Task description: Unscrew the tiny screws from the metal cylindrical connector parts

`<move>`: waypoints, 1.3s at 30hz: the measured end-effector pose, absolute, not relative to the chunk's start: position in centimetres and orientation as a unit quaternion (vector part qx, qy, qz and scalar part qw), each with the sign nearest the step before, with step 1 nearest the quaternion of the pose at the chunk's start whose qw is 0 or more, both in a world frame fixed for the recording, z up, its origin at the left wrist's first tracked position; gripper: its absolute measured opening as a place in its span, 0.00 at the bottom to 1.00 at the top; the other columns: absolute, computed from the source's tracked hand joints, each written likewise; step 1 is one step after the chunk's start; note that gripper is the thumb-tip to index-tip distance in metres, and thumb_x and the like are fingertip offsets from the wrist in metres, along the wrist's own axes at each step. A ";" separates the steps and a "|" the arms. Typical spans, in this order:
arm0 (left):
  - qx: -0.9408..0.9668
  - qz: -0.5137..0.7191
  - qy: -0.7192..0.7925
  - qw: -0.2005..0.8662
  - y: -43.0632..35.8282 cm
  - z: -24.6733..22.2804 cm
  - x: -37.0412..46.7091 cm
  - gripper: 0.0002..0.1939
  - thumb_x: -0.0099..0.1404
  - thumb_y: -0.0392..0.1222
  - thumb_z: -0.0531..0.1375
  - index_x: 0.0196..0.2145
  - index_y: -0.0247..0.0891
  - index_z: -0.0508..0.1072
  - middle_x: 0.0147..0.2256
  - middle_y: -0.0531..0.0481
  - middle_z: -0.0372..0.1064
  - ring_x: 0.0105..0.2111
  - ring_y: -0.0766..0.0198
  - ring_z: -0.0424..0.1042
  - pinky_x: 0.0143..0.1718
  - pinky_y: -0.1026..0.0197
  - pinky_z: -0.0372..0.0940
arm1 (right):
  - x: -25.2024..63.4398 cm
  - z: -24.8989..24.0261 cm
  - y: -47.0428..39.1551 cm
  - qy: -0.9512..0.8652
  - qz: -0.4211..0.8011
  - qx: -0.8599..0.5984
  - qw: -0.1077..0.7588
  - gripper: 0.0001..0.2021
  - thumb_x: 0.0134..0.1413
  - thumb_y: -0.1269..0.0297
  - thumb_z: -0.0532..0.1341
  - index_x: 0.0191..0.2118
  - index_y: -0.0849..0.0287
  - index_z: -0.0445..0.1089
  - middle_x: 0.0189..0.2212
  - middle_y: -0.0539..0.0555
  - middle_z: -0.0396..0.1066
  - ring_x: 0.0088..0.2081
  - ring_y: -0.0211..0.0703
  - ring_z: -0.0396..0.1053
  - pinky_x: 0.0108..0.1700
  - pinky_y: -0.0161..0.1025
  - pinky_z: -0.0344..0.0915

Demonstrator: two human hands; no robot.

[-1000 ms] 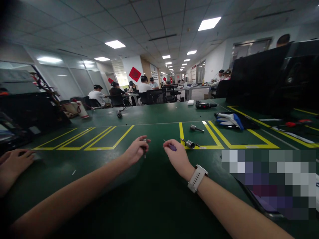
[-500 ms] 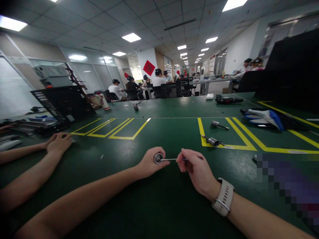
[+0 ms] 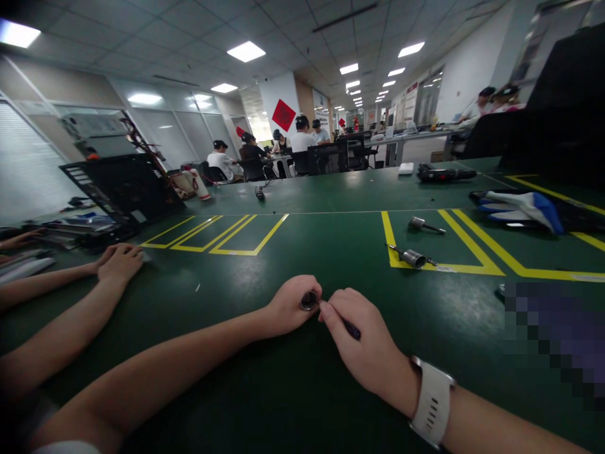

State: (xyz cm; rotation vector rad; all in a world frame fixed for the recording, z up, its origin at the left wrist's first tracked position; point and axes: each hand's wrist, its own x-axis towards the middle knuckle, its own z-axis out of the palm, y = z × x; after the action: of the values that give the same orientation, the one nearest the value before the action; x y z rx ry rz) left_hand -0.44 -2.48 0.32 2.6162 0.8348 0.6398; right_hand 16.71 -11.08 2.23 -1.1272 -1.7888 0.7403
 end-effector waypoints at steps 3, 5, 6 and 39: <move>0.919 0.220 0.279 0.172 -2.5 0.5 -0.6 0.04 0.60 0.39 0.57 0.29 0.36 0.65 0.28 0.51 0.65 0.31 0.64 0.65 0.36 0.62 0.59 | 17.1 1.9 -10.3 -0.612 0.424 -0.462 0.482 0.17 0.58 0.55 0.53 0.24 0.58 0.70 0.24 0.52 0.68 0.31 0.44 0.65 0.36 0.42 0.60; 0.914 0.225 0.283 0.185 -2.5 0.6 -0.6 0.06 0.60 0.41 0.57 0.29 0.37 0.65 0.28 0.51 0.64 0.30 0.65 0.65 0.35 0.62 0.59 | 17.2 1.6 -9.9 -0.524 0.511 -0.449 0.513 0.17 0.54 0.52 0.56 0.24 0.59 0.72 0.25 0.53 0.69 0.32 0.44 0.65 0.37 0.42 0.60; 0.911 0.227 0.285 0.191 -2.5 0.7 -0.7 0.06 0.60 0.41 0.57 0.28 0.37 0.65 0.28 0.51 0.64 0.30 0.65 0.64 0.35 0.62 0.59 | 17.2 1.4 -9.7 -0.485 0.547 -0.440 0.522 0.17 0.52 0.51 0.58 0.24 0.59 0.73 0.25 0.53 0.69 0.31 0.44 0.65 0.37 0.42 0.61; 0.907 0.199 0.335 0.158 -2.4 0.4 -0.4 0.02 0.58 0.34 0.58 0.31 0.37 0.66 0.31 0.51 0.65 0.33 0.63 0.64 0.35 0.61 0.59 | 17.5 0.8 -9.2 -0.413 0.549 -0.453 0.569 0.16 0.45 0.51 0.63 0.19 0.58 0.72 0.20 0.52 0.67 0.26 0.42 0.62 0.32 0.41 0.57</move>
State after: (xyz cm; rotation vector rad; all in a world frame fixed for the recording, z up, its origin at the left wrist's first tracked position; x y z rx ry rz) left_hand -0.43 -2.40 0.41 2.5949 0.9585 0.5683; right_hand 17.50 -9.16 0.82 -1.0626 -0.9687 1.2886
